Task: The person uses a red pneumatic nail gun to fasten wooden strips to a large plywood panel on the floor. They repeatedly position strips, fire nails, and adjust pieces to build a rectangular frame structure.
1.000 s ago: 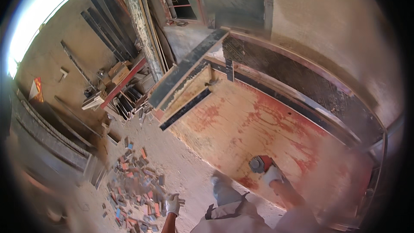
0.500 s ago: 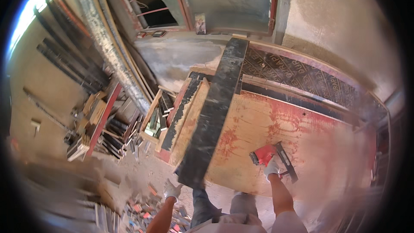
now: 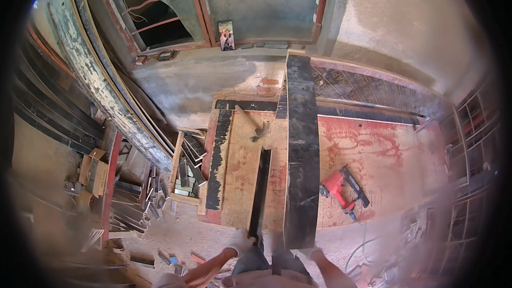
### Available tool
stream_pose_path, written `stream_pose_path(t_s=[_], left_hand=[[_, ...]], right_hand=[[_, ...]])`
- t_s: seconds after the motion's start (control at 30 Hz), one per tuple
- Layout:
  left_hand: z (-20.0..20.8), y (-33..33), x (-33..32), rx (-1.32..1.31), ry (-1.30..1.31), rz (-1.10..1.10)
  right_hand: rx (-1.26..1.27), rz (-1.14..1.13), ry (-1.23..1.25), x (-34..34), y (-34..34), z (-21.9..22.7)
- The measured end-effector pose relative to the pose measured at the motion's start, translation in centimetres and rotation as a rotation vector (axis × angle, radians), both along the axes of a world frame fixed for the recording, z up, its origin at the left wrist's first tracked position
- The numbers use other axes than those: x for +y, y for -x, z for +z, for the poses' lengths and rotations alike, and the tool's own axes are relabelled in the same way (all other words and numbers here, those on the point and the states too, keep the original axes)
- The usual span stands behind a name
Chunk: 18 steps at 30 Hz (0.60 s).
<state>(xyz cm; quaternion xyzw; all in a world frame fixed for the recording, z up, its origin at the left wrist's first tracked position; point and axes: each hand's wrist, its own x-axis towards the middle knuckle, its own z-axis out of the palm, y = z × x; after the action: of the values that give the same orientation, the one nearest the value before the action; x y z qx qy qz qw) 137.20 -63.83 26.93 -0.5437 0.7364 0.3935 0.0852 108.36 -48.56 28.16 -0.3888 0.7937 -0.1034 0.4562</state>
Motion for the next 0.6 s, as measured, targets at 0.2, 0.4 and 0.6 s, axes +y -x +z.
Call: stream_pose_path(t_s=[0.2, 0.4, 0.6], left_hand=[[16.5, 2.8, 3.7, 0.159, -0.383, 0.062], [21.8, 2.3, 8.1, 0.582, 0.381, 0.082], [22.4, 2.3, 5.8, 0.803, 0.512, -0.113]], right_hand=[[-0.129, -0.002, 0.256, -5.2, -8.6, 4.0], [-0.731, -0.628, 0.357, -5.9, -9.6, 7.0], [-1.097, -0.679, 0.201, -4.2, -9.0, 13.0]])
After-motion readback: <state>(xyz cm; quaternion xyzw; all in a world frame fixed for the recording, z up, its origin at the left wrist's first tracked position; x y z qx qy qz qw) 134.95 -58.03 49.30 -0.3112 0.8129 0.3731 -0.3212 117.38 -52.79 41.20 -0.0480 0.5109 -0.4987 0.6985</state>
